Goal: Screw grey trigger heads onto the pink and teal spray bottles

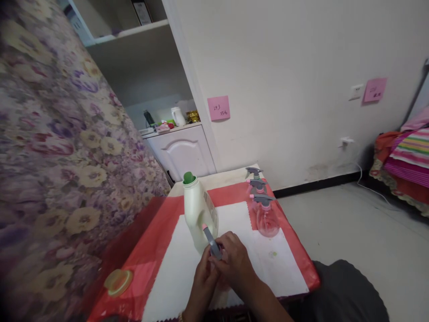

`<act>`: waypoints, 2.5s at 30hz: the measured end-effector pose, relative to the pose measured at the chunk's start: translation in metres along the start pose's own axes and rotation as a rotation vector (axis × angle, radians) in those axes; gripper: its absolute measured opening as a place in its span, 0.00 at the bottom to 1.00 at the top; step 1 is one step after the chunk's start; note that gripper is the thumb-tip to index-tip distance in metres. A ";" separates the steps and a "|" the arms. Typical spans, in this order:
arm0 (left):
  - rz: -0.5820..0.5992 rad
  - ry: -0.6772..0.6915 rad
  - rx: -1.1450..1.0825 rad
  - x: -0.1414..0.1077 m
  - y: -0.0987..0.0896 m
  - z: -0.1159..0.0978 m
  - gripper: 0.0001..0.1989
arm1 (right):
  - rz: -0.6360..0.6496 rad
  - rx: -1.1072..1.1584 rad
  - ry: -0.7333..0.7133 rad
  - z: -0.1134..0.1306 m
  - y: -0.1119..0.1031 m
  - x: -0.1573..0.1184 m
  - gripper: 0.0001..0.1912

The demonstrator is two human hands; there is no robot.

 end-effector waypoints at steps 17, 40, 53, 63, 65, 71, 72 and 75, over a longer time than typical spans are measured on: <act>-0.189 -0.048 0.047 0.005 -0.027 -0.050 0.16 | -0.235 -0.013 -0.058 -0.008 0.009 -0.005 0.10; 0.009 -0.106 0.047 0.023 -0.020 -0.048 0.12 | 0.023 0.277 0.046 -0.012 -0.005 -0.007 0.15; 0.007 -0.141 0.080 0.026 -0.018 -0.047 0.15 | -0.131 0.361 0.120 -0.017 0.006 -0.007 0.06; 0.000 -0.127 0.041 0.024 -0.016 -0.048 0.14 | -0.018 0.449 0.013 -0.006 0.005 -0.006 0.06; -0.001 -0.129 0.038 0.023 -0.016 -0.048 0.14 | -0.115 0.408 0.054 -0.011 0.005 -0.007 0.04; -0.018 -0.122 0.030 0.022 -0.016 -0.048 0.15 | -0.050 0.398 0.024 -0.009 0.005 -0.007 0.12; -0.021 -0.123 0.028 0.022 -0.016 -0.048 0.14 | 0.002 0.412 0.004 -0.008 0.005 -0.007 0.12; -0.028 -0.131 0.030 0.022 -0.015 -0.048 0.15 | -0.002 0.418 0.024 -0.011 0.004 -0.006 0.07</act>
Point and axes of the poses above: each hand's wrist, its own x-axis towards the middle knuckle, its own y-axis out of the palm, z = x × y, the point moved 6 cm from there along x, towards the middle knuckle, and after that the axes turned 5 degrees about -z, right-handed, at the moved point
